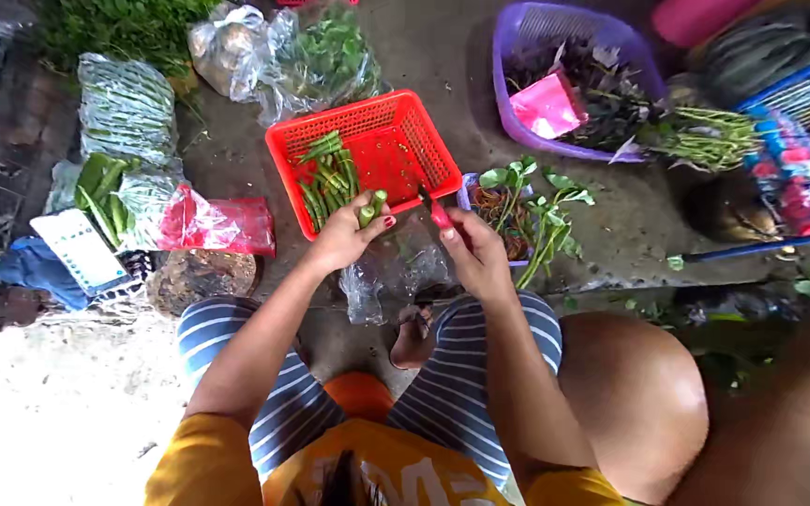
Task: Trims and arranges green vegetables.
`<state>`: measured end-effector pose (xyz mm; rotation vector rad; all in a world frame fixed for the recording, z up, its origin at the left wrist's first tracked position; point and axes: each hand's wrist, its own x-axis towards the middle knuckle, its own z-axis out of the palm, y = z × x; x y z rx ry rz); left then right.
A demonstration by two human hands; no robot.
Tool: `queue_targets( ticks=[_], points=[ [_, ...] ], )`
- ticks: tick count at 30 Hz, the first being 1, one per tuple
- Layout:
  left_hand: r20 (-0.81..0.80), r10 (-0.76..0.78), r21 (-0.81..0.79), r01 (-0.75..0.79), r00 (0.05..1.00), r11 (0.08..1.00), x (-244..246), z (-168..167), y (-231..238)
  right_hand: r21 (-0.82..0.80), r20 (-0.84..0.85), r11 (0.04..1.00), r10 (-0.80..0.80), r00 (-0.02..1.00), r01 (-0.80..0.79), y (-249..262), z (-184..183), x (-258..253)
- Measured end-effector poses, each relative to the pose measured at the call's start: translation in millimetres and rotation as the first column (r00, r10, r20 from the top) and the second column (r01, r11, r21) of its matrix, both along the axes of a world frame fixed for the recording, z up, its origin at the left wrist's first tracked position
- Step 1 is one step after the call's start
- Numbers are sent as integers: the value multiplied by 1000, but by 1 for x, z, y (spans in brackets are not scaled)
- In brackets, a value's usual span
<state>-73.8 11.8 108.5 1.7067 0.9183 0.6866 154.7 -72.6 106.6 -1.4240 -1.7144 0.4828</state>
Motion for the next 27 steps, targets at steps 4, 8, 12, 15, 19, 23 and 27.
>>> queue_targets(
  ticks=[4,8,12,15,19,23,27],
  points=[
    [-154,4,78,9,988,997,3,-3,0,84,123,996,29,992,-39,-4,-5,-6],
    [-284,-4,193,62,959,979,9,-2,-2,121,143,991,32,989,-50,-6,-8,-9],
    [-308,29,255,53,951,966,11,-5,0,102,139,994,18,990,-32,-5,-9,-8],
    [-301,34,249,44,953,968,11,-7,1,84,127,996,21,992,-32,-3,-10,-9],
    [-312,33,223,40,949,974,12,-8,2,47,107,998,34,994,-39,-3,-12,-8],
    [-159,60,214,-25,985,977,5,-4,-2,-77,84,993,-81,993,88,-6,-20,9],
    [-184,116,171,-84,976,982,4,-4,0,-4,-5,997,-81,997,81,-11,-12,-1]
  ],
)
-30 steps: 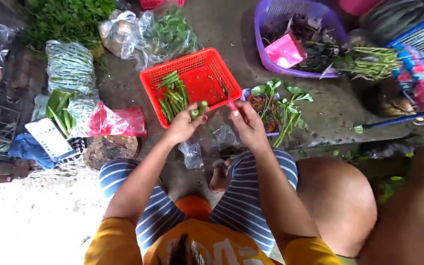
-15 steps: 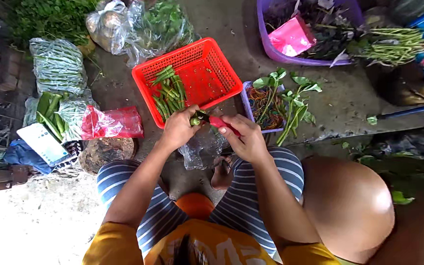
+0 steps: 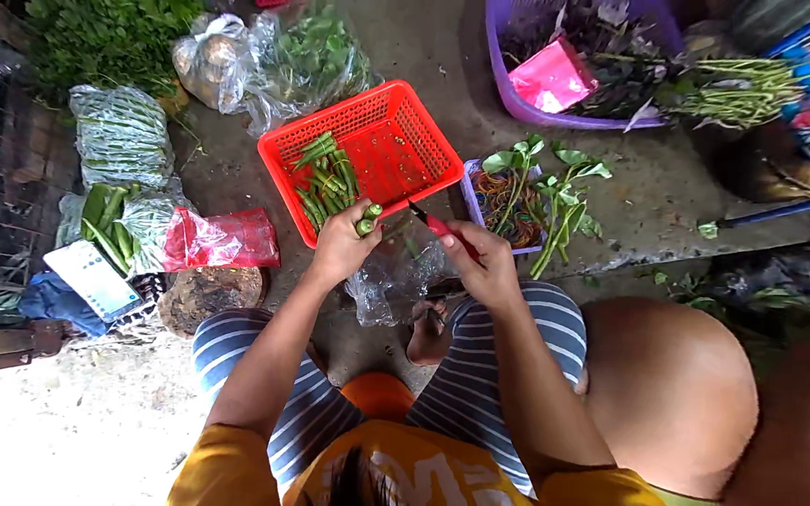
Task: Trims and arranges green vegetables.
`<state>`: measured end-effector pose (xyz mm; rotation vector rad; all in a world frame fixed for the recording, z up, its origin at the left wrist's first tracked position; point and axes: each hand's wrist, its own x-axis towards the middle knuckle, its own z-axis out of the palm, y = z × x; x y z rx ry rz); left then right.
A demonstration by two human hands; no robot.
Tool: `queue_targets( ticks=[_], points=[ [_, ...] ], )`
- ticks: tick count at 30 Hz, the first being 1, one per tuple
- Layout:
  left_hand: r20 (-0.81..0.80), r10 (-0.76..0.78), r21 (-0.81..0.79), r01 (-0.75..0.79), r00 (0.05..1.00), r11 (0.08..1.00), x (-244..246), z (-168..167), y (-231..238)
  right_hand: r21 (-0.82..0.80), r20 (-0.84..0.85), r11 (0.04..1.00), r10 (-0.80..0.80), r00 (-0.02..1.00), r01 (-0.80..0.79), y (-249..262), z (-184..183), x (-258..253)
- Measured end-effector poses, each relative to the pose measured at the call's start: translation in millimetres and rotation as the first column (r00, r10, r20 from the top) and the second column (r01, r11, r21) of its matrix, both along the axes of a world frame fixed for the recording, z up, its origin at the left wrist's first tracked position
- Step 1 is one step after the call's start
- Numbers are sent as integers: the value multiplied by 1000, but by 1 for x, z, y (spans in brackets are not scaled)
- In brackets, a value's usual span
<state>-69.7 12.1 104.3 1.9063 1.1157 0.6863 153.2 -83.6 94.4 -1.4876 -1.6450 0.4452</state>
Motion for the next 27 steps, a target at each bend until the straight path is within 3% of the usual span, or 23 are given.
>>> queue_targets(
  ticks=[3,8,23,27],
  points=[
    [-115,35,-1,-36,993,999,5,-1,-1,106,40,988,107,993,-110,-1,4,-22],
    [-113,59,86,-49,992,995,4,-4,-5,140,128,981,115,985,-133,1,1,-35],
    [-239,18,-107,-45,971,993,9,2,-2,128,229,991,16,973,-46,4,-9,-37],
    [-255,-13,-168,-31,967,985,5,12,-6,111,188,993,19,982,-40,5,-18,-35]
  ],
)
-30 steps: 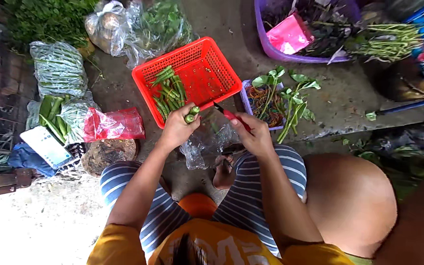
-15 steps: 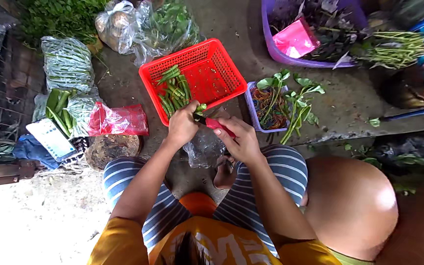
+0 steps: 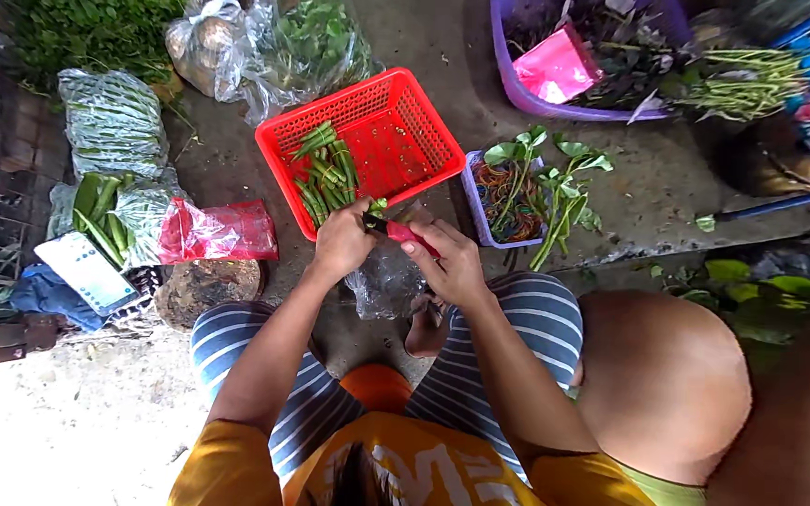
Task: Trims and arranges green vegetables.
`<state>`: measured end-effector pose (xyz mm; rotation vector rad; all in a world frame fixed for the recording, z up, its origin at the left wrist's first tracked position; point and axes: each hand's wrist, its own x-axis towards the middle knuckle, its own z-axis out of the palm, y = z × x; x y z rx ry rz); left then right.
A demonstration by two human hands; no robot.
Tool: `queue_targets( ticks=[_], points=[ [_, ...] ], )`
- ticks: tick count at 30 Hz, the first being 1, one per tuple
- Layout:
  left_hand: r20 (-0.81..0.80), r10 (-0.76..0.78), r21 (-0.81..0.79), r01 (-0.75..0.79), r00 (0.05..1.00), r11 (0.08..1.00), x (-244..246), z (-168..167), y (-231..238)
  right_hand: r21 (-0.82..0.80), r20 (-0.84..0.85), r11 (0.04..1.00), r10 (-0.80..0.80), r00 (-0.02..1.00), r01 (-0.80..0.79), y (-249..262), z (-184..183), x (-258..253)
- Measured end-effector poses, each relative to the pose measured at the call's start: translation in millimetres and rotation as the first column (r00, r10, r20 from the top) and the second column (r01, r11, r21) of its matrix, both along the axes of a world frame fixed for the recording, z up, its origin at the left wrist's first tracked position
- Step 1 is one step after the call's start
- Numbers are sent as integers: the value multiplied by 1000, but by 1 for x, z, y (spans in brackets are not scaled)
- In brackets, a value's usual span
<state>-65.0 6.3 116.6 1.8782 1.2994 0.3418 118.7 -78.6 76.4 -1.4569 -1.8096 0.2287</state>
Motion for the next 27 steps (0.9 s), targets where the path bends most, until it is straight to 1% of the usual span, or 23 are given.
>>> queue_targets(
  ticks=[4,9,14,21,24,27],
  points=[
    [-33,-14,-20,13,999,1000,-4,1,2,-5,-47,1000,13,999,-13,1,-7,6],
    [-62,-36,-47,33,997,998,-9,-7,8,-18,-43,999,28,999,-29,4,-12,1],
    [-127,-61,-41,56,990,998,-18,0,6,30,-42,999,42,998,-40,-2,-15,1],
    [-147,-51,-62,42,988,997,-19,1,-3,54,-20,994,93,995,-92,5,-11,-18],
    [-168,-76,-69,65,983,995,-20,0,-3,38,-36,995,90,995,-89,7,-17,-15],
    [-126,-69,-53,63,990,997,-24,-3,1,38,-82,997,71,994,-68,4,-13,-7]
  ],
)
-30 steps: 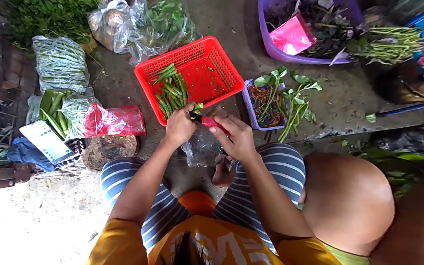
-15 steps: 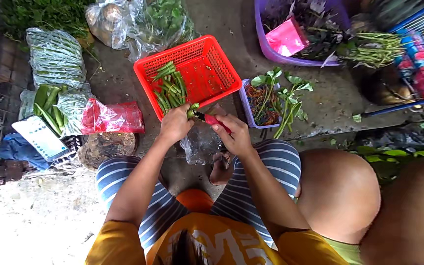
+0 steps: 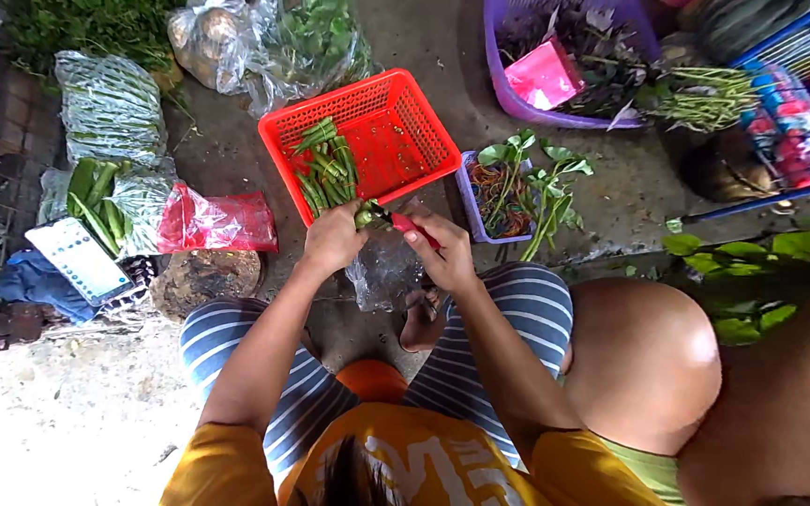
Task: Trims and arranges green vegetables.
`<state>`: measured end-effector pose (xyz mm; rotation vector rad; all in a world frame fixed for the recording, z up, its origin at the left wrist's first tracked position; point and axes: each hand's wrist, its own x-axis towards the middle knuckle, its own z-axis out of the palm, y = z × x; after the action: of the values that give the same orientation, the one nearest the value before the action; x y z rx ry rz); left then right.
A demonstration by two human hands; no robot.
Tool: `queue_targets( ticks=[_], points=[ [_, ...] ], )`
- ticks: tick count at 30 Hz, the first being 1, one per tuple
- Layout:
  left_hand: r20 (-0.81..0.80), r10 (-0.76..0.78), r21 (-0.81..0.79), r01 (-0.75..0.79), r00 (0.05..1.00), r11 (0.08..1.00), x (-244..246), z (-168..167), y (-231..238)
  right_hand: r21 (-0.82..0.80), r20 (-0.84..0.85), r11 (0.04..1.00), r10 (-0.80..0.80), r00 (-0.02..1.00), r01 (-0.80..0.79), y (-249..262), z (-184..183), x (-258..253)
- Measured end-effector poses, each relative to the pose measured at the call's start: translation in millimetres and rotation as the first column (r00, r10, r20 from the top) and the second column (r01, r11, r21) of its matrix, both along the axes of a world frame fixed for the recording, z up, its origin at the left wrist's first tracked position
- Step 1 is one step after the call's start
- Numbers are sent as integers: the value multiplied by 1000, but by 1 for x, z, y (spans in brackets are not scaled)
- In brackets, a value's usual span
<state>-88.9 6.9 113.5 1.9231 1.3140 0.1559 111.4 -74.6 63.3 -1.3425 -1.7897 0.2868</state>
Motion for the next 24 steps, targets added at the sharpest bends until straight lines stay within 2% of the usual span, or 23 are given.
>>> queue_targets(
  ticks=[3,5,6,8,9,12,13,14,16,17,18,20,21,22,24],
  points=[
    [26,35,-33,-34,999,999,0,-5,5,9,-50,1000,-7,999,8,3,3,10],
    [108,99,-40,-95,989,995,-4,-6,8,-57,-144,991,-126,982,119,10,-6,24],
    [172,139,-55,-131,975,990,-7,-5,9,-148,-214,966,-242,947,213,11,-12,31],
    [343,223,-90,-204,912,975,-11,-6,13,-386,-340,850,-493,801,360,12,-21,41],
    [432,258,-108,-235,864,966,-13,-4,16,-508,-364,773,-593,718,381,13,-24,41],
    [630,308,-209,-227,713,951,-14,1,18,-795,-330,544,-758,563,268,5,-45,16],
    [654,301,-245,-182,694,952,-12,0,15,-860,-319,481,-770,553,173,-1,-53,5],
    [642,272,-281,-111,717,953,-9,-1,11,-907,-294,413,-762,577,83,-4,-60,-4],
    [491,111,-339,72,864,938,2,-4,1,-971,-162,241,-672,723,6,0,-68,-10],
    [378,-26,-355,171,926,919,9,-8,-4,-975,-82,212,-598,797,59,7,-69,-8],
    [276,-170,-362,267,946,893,16,-15,-8,-956,-31,263,-536,843,132,16,-70,-5],
    [172,-342,-401,383,924,832,30,-37,-16,-845,-84,505,-453,887,178,37,-72,8],
    [178,-353,-437,396,918,808,37,-54,-19,-789,-138,595,-416,899,154,49,-69,13],
    [201,-310,-485,369,929,793,42,-72,-22,-770,-184,626,-399,898,121,59,-62,17],
    [202,-130,-572,225,971,789,46,-102,-24,-790,-198,604,-412,890,104,71,-50,20]
  ],
)
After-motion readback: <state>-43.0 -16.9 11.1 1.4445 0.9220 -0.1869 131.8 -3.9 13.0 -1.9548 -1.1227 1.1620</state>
